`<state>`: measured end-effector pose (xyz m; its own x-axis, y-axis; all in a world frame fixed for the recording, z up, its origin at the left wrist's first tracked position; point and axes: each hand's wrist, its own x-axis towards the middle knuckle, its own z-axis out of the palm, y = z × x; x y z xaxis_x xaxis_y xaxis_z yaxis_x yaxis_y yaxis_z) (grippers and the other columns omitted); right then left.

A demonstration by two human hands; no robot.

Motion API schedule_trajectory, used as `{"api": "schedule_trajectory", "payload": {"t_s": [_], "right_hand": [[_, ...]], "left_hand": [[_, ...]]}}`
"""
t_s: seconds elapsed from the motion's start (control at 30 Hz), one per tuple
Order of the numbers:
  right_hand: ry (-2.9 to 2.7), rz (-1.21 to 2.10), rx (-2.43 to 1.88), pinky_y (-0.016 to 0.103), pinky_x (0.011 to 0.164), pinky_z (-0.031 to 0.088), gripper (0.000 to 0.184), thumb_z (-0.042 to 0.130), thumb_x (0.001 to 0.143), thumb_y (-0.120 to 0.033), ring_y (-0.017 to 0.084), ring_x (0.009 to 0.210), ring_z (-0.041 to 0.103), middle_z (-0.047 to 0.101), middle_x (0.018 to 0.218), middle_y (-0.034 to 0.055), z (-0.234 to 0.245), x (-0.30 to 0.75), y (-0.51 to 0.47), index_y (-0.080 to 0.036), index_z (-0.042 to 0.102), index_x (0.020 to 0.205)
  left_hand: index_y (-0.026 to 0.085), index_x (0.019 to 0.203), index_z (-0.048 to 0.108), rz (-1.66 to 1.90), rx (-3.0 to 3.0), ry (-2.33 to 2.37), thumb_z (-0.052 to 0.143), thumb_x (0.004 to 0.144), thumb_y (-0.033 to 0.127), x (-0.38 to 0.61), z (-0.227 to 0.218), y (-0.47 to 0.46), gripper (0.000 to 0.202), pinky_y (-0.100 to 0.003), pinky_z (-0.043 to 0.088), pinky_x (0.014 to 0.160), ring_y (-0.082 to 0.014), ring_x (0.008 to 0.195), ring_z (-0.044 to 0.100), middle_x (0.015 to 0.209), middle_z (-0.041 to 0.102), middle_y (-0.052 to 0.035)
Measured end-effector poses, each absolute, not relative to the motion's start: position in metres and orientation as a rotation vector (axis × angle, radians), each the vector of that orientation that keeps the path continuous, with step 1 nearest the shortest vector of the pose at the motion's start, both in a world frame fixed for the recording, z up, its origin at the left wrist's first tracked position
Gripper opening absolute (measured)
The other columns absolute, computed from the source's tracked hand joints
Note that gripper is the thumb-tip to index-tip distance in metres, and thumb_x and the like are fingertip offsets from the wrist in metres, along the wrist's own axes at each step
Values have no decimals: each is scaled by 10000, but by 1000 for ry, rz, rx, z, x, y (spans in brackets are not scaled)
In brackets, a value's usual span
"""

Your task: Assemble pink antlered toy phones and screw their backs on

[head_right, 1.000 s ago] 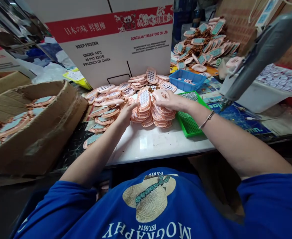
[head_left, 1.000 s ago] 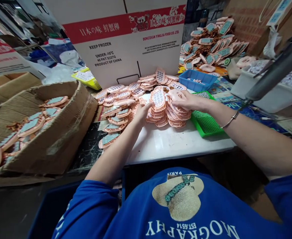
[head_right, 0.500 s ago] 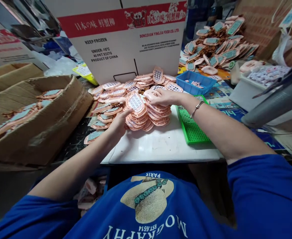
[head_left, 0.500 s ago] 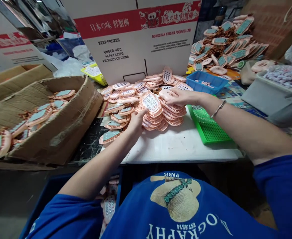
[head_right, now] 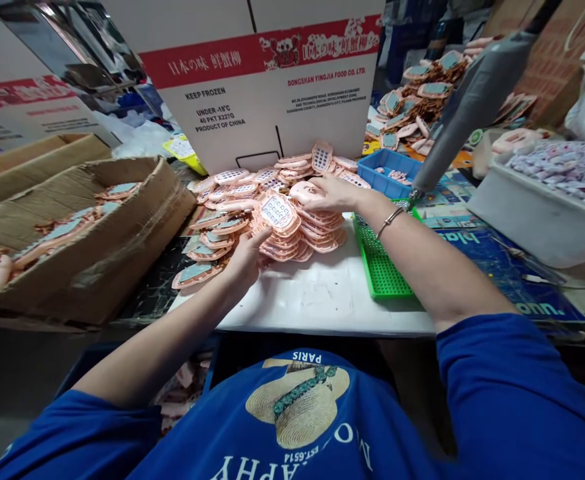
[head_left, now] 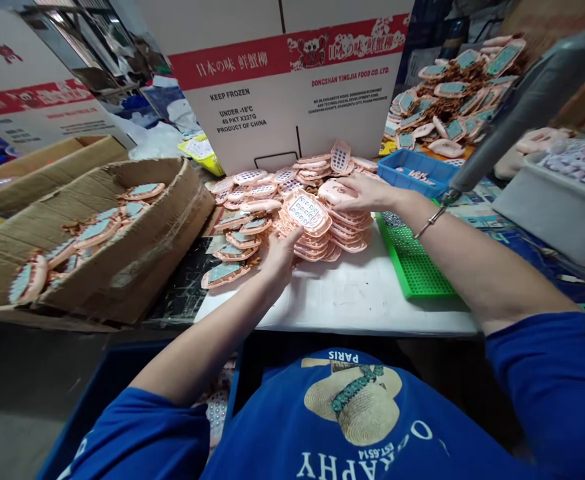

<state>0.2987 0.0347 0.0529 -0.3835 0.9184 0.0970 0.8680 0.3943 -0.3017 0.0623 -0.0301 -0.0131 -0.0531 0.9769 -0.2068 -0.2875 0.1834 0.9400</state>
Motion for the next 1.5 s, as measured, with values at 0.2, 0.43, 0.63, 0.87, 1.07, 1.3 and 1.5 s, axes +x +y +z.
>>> {"api": "schedule_trajectory", "payload": {"t_s": [0.2,0.43,0.63,0.87,1.07,1.3,1.5], "right_hand": [[-2362,307,-1562,447,973,477,581,656,825,-573,309,1074,602,658,1171,122,55,303,32,-154,649,1227],[-2328,338,-1620,482,1049,456,792,658,786,-649,353,1227,572,613,1354,155,53,304,30,-152,570,1396],[-2296,357,-1719,505,1034,469,755,709,757,-599,366,1207,585,629,1325,157,57,297,31,-162,598,1363],[-2218,439,-1722,509,1043,469,720,752,746,-520,361,1201,589,635,1298,137,59,293,29,-177,605,1362],[-2042,465,-1673,527,1052,470,625,766,742,-441,341,1168,611,662,1264,118,67,291,20,-187,648,1301],[-1887,792,-1236,521,1135,418,586,734,787,-357,305,1250,580,647,1332,77,89,258,-39,-203,613,1339],[-1838,886,-1240,553,1187,363,722,807,730,-430,320,1370,502,566,1456,78,37,216,-122,-266,578,1395]], "left_hand": [[239,1161,500,1150,805,1246,787,708,353,57,-5,-43,548,-298,486,580,-177,672,655,960,698,-62],[251,1147,478,1150,861,1199,774,691,298,46,-14,-52,546,-285,503,682,-186,945,649,1225,618,-71],[238,1158,467,1137,885,1157,779,668,297,44,-19,-51,584,-287,494,704,-177,923,642,1159,611,-63],[241,1133,473,1136,870,1107,773,660,303,45,-18,-51,563,-298,489,706,-173,909,623,1130,611,-51],[231,1210,464,1151,882,1141,749,709,305,36,-22,-56,581,-322,502,768,-206,1029,595,1268,552,-103],[276,1285,530,1333,1044,762,778,780,435,40,-4,-97,585,-395,487,1015,-237,1253,548,1364,553,-80],[278,1350,552,1008,819,418,768,735,624,57,-24,-125,738,-462,534,990,-299,1268,583,1402,587,-102]]}}
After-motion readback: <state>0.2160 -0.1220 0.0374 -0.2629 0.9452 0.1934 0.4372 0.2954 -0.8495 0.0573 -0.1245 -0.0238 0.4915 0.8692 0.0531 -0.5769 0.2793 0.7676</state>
